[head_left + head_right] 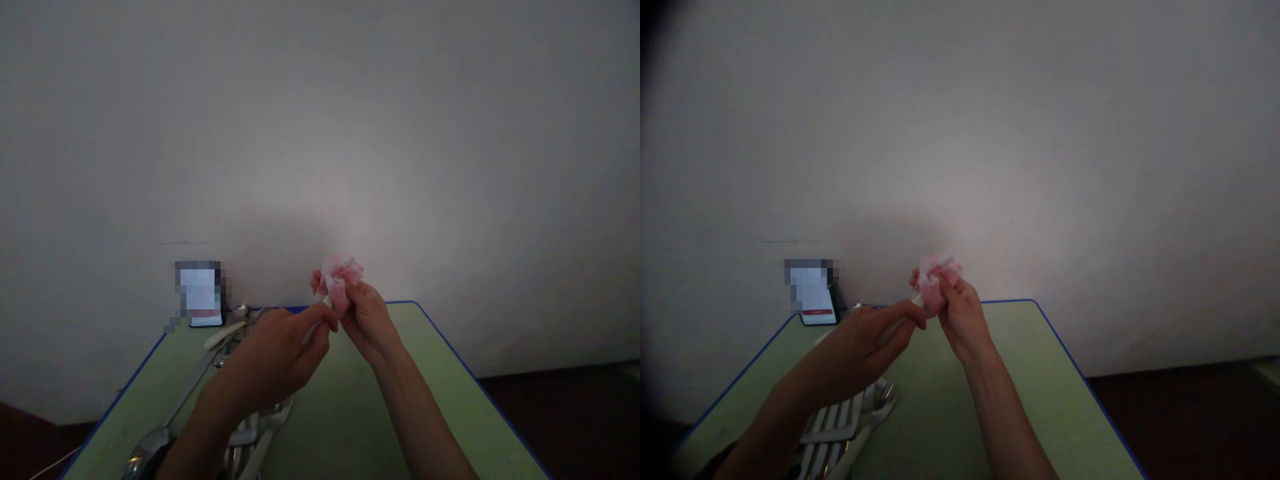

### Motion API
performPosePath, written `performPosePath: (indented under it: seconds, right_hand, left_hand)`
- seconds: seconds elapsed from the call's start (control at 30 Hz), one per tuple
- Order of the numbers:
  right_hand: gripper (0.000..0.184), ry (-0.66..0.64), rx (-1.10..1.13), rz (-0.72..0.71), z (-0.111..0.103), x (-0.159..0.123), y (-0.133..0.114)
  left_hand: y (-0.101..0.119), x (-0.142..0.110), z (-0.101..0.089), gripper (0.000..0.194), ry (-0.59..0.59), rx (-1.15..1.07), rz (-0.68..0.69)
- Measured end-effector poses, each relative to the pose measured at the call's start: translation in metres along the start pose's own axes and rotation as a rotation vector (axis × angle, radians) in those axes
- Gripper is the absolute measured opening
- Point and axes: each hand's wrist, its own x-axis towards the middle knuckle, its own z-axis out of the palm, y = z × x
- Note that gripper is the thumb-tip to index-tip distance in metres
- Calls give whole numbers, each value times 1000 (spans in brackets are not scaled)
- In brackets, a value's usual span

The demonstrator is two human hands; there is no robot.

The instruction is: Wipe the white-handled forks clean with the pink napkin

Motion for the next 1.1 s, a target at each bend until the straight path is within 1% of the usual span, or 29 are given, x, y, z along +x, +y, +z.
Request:
performPosePath:
  seconds: [0.13,0.23,0.3,0.37,0.47,0.6,0.67,0.73,0.83,0.93,1.0,1.1]
  right_hand:
    - [23,-2,-107,-83,0,-1,-7]
    - [24,-23,-224,-154,-6,0,-13]
    - [23,-43,-304,-175,-12,0,-17]
    - [23,-59,-335,-168,-15,1,-18]
    - [23,-26,-275,-156,-10,0,-14]
    - [30,121,-151,-142,12,-6,0]
    - [32,119,-113,-61,21,-10,5]
    - [33,92,-67,7,25,-13,8]
    - [32,63,-38,72,25,-14,7]
    - [33,54,-55,100,21,-13,4]
    - [33,46,-74,95,18,-12,2]
    - [31,49,-116,49,15,-9,0]
  left_hand:
    - [3,-3,-4,24,-23,26,15]
    - [4,-5,-6,24,-24,42,38]
    - [4,-4,-7,24,-20,51,55]
    - [2,-4,-7,23,-13,46,69]
    - [2,-4,-6,23,12,22,80]
    - [5,-4,-3,24,31,27,91]
    - [6,-3,-2,25,15,40,79]
    - [6,-2,-1,25,14,48,63]
    - [4,-1,-1,25,29,43,54]
    - [1,-1,-1,25,26,58,44]
    - [1,-1,0,25,21,73,39]
    - [1,-1,0,25,10,72,42]
